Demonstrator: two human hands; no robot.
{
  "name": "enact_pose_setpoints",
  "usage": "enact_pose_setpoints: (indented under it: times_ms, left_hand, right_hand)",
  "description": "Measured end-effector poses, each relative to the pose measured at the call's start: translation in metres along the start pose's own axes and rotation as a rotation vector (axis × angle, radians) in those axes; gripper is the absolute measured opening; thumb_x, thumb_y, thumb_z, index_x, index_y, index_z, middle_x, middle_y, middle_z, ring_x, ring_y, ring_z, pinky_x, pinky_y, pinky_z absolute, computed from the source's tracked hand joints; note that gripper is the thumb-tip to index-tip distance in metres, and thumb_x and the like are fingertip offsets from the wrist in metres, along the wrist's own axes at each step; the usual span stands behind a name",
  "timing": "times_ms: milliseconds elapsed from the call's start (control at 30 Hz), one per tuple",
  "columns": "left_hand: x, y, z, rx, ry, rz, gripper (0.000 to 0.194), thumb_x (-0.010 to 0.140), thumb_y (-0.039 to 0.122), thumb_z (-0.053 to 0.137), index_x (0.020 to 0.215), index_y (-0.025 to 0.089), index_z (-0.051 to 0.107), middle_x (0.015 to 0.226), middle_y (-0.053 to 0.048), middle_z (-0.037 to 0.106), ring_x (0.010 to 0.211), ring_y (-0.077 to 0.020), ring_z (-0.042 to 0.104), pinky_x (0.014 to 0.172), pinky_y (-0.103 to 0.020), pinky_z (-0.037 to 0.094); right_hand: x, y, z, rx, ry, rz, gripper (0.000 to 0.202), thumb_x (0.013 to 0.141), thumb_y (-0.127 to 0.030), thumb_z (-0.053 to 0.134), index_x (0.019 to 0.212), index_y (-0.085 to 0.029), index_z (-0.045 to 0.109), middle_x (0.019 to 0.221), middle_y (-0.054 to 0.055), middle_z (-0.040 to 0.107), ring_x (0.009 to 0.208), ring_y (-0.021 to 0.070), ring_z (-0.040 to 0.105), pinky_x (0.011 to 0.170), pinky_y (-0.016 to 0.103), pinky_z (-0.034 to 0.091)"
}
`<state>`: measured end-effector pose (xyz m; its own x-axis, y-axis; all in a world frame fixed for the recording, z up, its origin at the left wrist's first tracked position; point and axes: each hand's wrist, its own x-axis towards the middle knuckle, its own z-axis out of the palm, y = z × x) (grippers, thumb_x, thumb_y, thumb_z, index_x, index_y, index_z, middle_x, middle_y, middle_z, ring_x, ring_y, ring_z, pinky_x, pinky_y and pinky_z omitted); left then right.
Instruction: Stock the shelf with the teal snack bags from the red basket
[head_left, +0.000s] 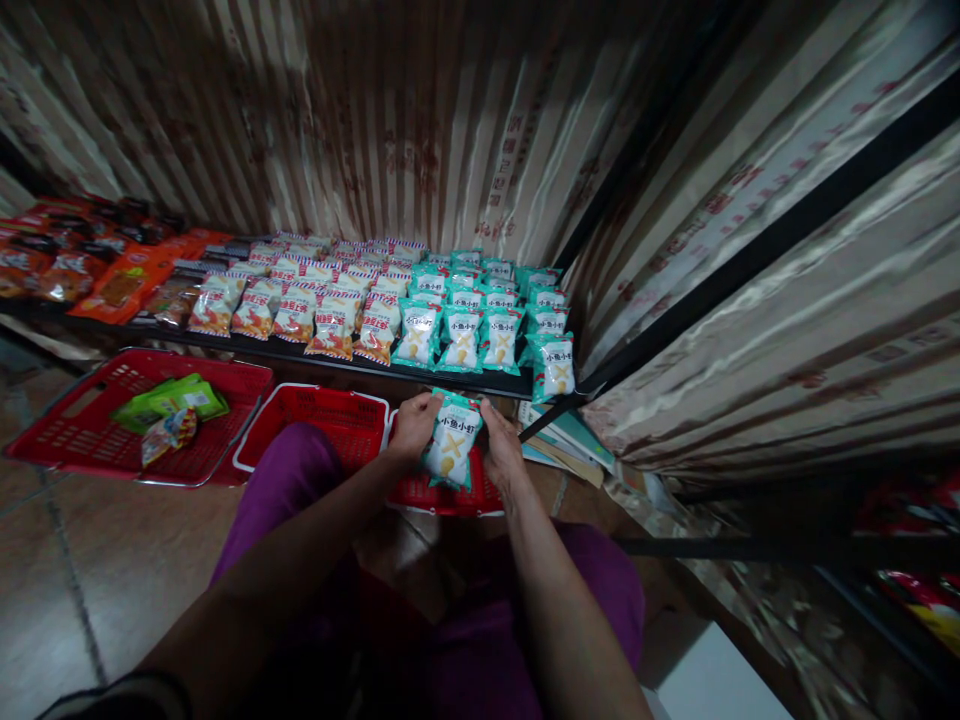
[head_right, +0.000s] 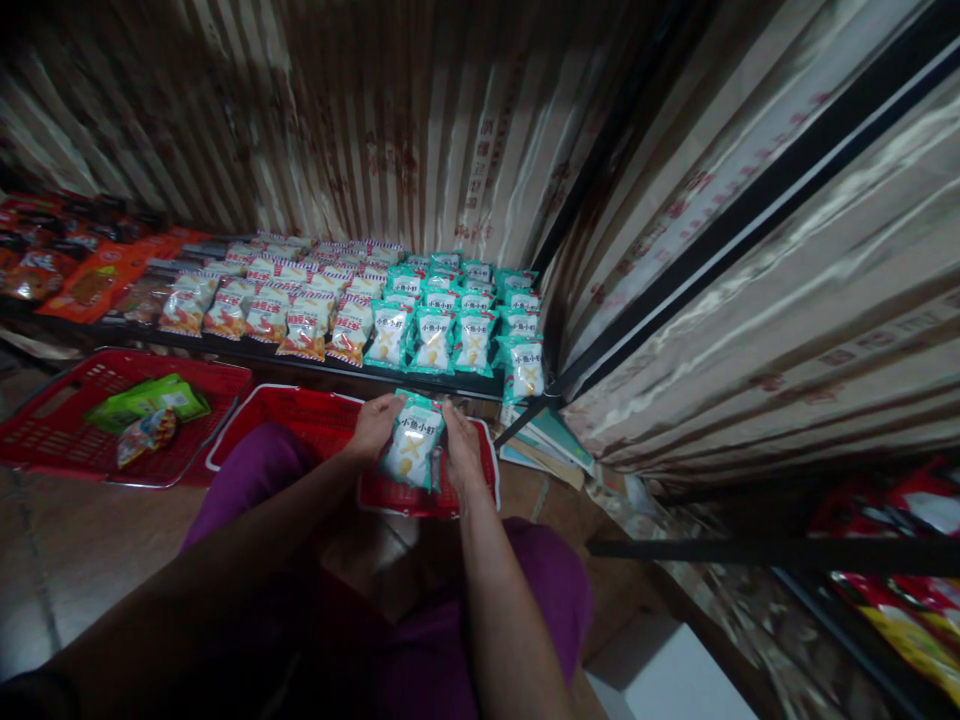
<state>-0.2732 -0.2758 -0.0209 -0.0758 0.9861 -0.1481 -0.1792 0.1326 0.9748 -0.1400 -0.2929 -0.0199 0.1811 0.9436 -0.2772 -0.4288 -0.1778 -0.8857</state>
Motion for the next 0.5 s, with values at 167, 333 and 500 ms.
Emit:
enact_pose_setpoints:
  times_ms: [167,333,500]
  left_hand:
    - [0.011,0.008,0.000,0.011,0.098,0.072,0.035,0.074,0.048,0.057,0.062,0.015,0.057,0.056,0.005,0.048,0.057,-0.0090,0.042,0.052,-0.019,0.033]
    - [0.020,0.021,0.004,0.069,0.133,0.182,0.035,0.076,0.045,0.054,0.057,0.016,0.052,0.054,0.006,0.042,0.055,-0.0077,0.037,0.051,-0.019,0.030]
    - [0.019,0.034,0.004,0.005,0.039,0.142,0.033,0.074,0.047,0.059,0.063,0.016,0.057,0.060,0.004,0.052,0.060,-0.0091,0.046,0.056,-0.019,0.037]
  right_hand:
    - [-0.014,-0.004,0.008,-0.013,-0.241,0.067,0.046,0.066,-0.049,0.074,0.103,-0.023,0.064,0.099,0.002,0.072,0.090,0.0206,0.067,0.077,0.031,0.053]
    - [-0.024,-0.008,0.018,-0.035,-0.311,0.073,0.060,0.058,-0.042,0.081,0.112,-0.024,0.060,0.094,0.003,0.073,0.086,0.0229,0.068,0.075,0.033,0.055]
    - [-0.021,-0.012,0.020,-0.024,-0.244,0.029,0.059,0.061,-0.041,0.079,0.113,-0.024,0.060,0.094,0.003,0.073,0.084,0.0222,0.069,0.075,0.034,0.055]
